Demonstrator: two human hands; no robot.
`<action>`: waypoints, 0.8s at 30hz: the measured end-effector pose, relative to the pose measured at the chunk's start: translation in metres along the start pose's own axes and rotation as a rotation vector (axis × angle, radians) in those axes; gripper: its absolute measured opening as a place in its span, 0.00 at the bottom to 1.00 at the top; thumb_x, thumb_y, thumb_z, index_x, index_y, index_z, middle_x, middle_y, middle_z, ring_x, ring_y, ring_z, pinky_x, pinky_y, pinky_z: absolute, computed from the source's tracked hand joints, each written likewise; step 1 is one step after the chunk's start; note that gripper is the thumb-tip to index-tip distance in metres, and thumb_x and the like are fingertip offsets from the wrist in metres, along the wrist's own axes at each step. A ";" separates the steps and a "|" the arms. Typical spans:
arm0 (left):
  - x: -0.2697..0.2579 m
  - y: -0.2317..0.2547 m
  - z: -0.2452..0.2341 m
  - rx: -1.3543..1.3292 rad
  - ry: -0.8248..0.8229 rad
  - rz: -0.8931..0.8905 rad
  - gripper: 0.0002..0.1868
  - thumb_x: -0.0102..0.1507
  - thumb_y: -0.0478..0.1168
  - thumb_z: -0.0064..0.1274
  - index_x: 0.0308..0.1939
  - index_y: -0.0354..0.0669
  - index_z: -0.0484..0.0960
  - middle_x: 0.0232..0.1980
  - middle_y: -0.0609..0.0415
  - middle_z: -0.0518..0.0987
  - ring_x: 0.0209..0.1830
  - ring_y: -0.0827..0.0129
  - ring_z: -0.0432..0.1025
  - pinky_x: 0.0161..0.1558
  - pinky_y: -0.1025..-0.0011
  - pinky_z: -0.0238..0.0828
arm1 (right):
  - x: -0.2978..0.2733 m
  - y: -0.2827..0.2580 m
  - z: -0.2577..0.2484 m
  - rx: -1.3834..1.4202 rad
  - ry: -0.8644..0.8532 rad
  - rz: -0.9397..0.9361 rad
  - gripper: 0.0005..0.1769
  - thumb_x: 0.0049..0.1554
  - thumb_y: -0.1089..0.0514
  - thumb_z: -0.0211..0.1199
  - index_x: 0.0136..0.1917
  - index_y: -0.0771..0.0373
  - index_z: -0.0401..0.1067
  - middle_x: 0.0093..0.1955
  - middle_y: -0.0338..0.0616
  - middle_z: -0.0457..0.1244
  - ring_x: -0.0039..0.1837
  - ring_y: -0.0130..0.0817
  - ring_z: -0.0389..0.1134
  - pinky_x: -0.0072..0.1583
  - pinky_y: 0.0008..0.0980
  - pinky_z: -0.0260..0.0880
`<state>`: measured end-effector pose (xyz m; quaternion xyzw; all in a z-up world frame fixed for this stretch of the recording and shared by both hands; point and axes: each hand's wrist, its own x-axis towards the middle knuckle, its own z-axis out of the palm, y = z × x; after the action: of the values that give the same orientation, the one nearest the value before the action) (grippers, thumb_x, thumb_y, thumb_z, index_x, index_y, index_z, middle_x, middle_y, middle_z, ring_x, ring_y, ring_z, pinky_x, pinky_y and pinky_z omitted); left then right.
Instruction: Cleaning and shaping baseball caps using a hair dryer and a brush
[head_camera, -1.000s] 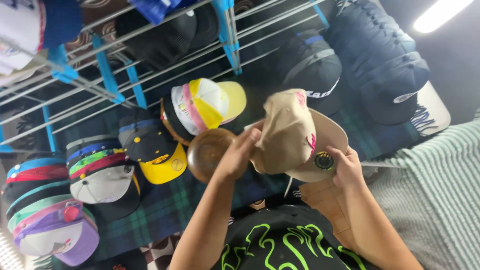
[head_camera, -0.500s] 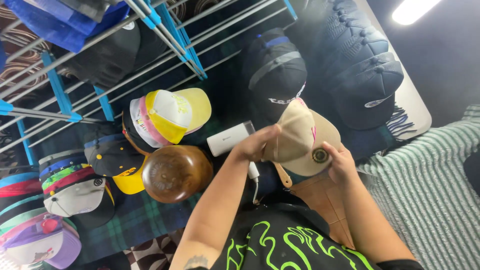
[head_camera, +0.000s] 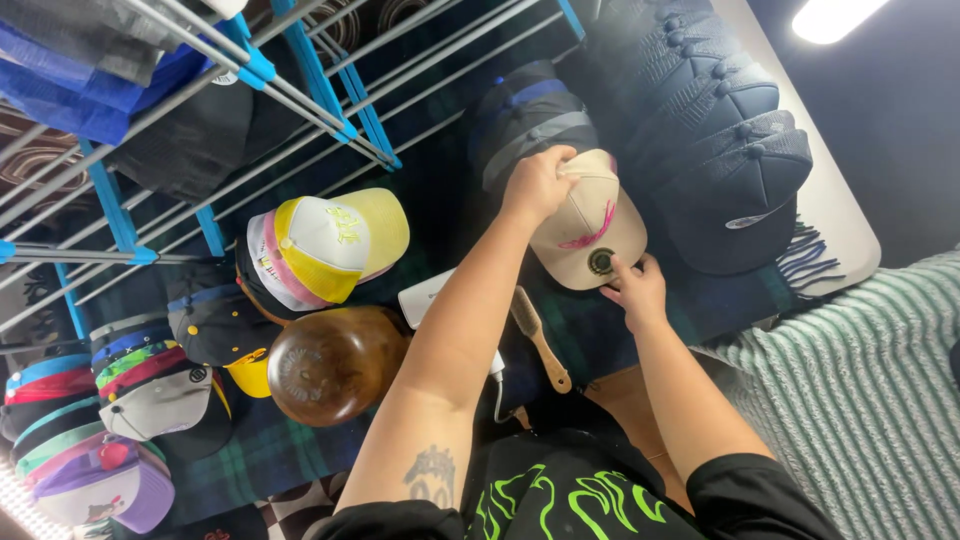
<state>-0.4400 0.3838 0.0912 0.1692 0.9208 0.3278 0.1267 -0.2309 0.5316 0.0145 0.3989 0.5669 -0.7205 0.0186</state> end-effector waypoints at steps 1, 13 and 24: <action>0.001 -0.003 0.000 0.007 0.032 0.026 0.24 0.57 0.48 0.64 0.58 0.63 0.82 0.53 0.61 0.86 0.55 0.64 0.79 0.60 0.65 0.76 | -0.001 0.003 -0.002 -0.016 -0.046 -0.058 0.44 0.65 0.56 0.64 0.81 0.69 0.39 0.56 0.63 0.64 0.53 0.54 0.73 0.52 0.54 0.81; -0.061 0.003 -0.009 -0.246 0.713 -0.183 0.24 0.64 0.47 0.60 0.62 0.50 0.75 0.57 0.48 0.78 0.56 0.55 0.76 0.58 0.59 0.75 | 0.022 -0.010 -0.015 -0.748 0.059 -0.339 0.27 0.60 0.44 0.66 0.72 0.45 0.72 0.39 0.42 0.71 0.48 0.44 0.74 0.48 0.45 0.76; -0.101 0.049 -0.016 -0.848 0.203 -0.753 0.61 0.61 0.75 0.47 0.79 0.31 0.46 0.80 0.29 0.51 0.81 0.46 0.48 0.77 0.51 0.45 | 0.063 -0.124 0.050 -0.776 -0.248 -0.384 0.51 0.58 0.26 0.62 0.83 0.53 0.52 0.80 0.60 0.51 0.80 0.58 0.51 0.76 0.56 0.54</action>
<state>-0.3426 0.3705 0.1469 -0.2683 0.7132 0.6152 0.2024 -0.3612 0.5611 0.0787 0.1606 0.8525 -0.4872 0.1005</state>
